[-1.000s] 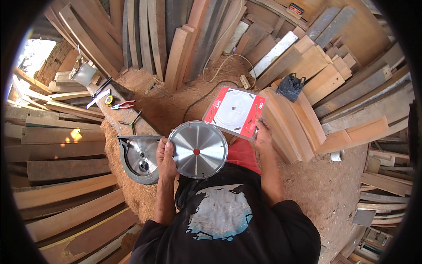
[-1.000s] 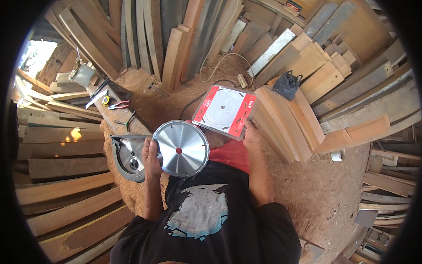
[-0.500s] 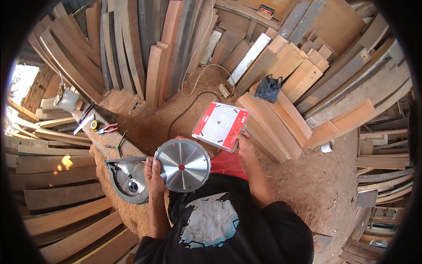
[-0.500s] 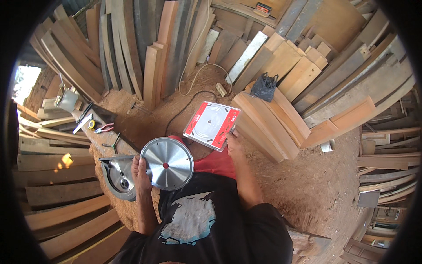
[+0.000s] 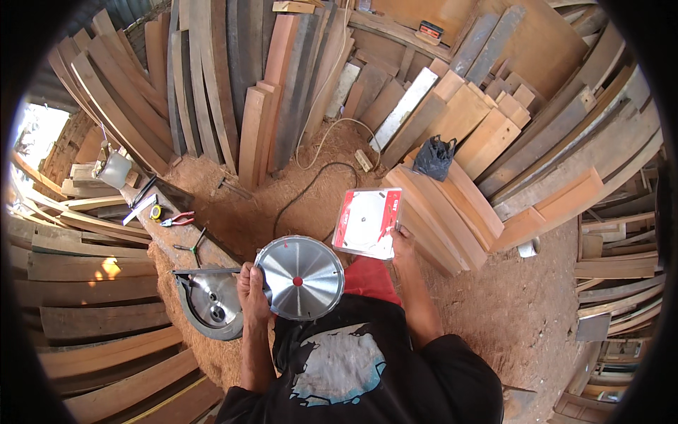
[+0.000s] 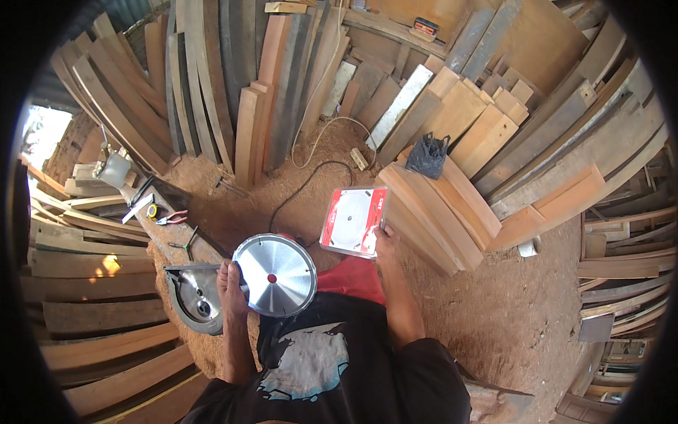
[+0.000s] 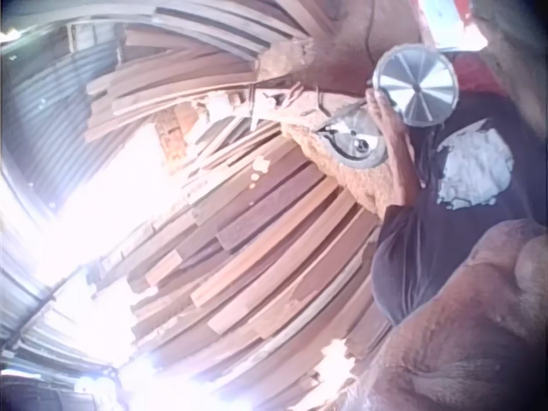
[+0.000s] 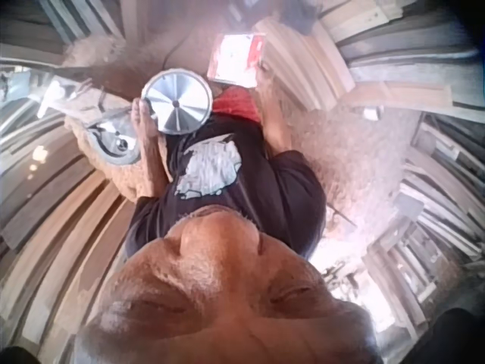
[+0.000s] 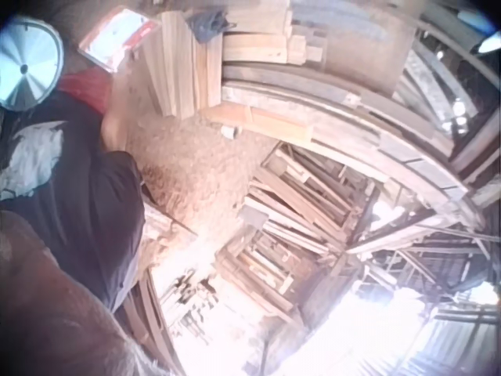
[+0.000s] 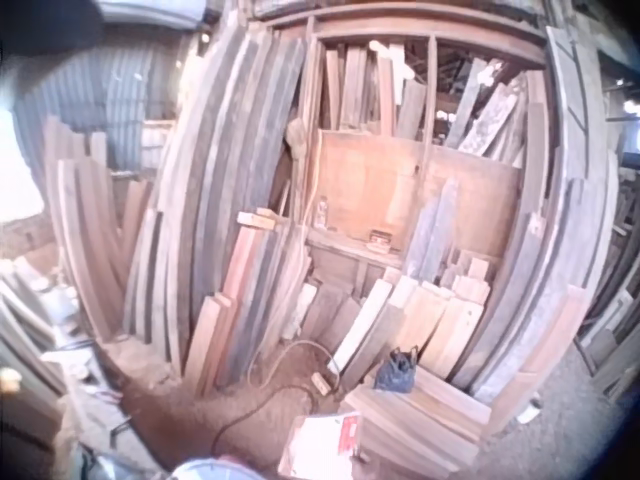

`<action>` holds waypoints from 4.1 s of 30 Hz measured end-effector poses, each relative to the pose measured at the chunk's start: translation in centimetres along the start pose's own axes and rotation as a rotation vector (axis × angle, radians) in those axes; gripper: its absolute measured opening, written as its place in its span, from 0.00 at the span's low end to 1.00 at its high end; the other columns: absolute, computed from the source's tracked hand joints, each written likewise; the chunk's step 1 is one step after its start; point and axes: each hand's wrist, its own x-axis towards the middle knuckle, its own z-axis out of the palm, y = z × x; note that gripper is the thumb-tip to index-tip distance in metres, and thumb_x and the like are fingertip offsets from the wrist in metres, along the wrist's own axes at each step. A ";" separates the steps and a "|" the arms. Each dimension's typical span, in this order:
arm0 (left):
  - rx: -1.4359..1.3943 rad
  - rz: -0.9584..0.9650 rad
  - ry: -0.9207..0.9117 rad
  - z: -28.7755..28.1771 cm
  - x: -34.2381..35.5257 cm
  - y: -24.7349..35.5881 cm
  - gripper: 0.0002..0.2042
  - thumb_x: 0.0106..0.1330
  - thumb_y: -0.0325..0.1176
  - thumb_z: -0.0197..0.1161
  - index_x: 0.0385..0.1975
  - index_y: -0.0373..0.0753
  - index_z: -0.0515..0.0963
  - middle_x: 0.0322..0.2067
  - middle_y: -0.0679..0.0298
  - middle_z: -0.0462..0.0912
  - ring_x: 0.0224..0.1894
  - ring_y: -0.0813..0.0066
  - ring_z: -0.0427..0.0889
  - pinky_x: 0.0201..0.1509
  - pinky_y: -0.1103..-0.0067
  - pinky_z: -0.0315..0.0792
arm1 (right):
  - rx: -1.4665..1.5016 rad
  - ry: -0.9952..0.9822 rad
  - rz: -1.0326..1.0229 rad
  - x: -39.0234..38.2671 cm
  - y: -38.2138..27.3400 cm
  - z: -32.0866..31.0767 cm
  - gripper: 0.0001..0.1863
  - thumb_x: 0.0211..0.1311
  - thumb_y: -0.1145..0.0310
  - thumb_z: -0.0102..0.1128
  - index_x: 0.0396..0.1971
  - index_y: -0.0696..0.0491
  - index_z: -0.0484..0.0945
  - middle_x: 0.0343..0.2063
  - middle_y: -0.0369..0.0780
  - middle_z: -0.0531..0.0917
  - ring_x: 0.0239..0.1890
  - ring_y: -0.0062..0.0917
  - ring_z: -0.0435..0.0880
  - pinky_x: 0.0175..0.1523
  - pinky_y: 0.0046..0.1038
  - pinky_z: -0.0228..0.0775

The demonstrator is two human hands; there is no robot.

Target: The person removes a circular saw blade from its packaging and prepares to install it on a circular saw. They use a wrench to loosen the arbor nut and pliers to remove the old blade, then place the new blade onto the saw arbor.

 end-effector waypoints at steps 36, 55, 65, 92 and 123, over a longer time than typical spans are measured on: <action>0.001 -0.122 0.028 1.4 1.1 -0.6 0.14 0.81 0.39 0.54 0.29 0.44 0.69 0.26 0.80 0.66 0.30 0.91 0.60 0.33 0.85 0.56 | 0.144 -0.015 -0.049 3.3 1.0 3.9 0.09 0.69 0.78 0.57 0.45 0.57 0.82 0.41 0.37 0.85 0.39 0.21 0.83 0.44 0.26 0.78; 0.016 -0.134 -0.103 4.4 3.4 -1.5 0.13 0.80 0.39 0.57 0.29 0.47 0.70 0.26 0.80 0.69 0.28 0.92 0.62 0.33 0.87 0.58 | -0.572 0.105 -0.289 2.9 -1.6 1.0 0.12 0.61 0.69 0.60 0.42 0.58 0.82 0.28 0.49 0.83 0.33 0.39 0.83 0.41 0.41 0.74; 0.143 -0.202 -0.043 9.0 9.3 -2.4 0.16 0.80 0.43 0.56 0.27 0.46 0.67 0.25 0.82 0.62 0.30 0.90 0.55 0.34 0.84 0.51 | -0.923 0.026 -0.544 12.1 -13.4 5.0 0.08 0.68 0.74 0.57 0.43 0.56 0.82 0.33 0.53 0.85 0.35 0.47 0.85 0.43 0.41 0.76; 0.055 -0.152 -0.319 23.7 30.8 -2.0 0.15 0.80 0.45 0.56 0.33 0.41 0.75 0.30 0.78 0.74 0.35 0.90 0.66 0.42 0.85 0.63 | -0.891 0.608 -0.670 18.6 -37.0 -8.2 0.08 0.69 0.77 0.58 0.44 0.57 0.84 0.37 0.51 0.88 0.40 0.39 0.88 0.47 0.36 0.77; 0.364 -0.280 -0.626 55.6 49.0 -11.9 0.16 0.79 0.44 0.57 0.30 0.41 0.70 0.27 0.74 0.70 0.33 0.86 0.65 0.37 0.81 0.63 | -1.664 1.176 -0.890 52.1 -78.0 -20.6 0.17 0.53 0.71 0.61 0.42 0.40 0.88 0.45 0.39 0.78 0.53 0.42 0.75 0.60 0.47 0.65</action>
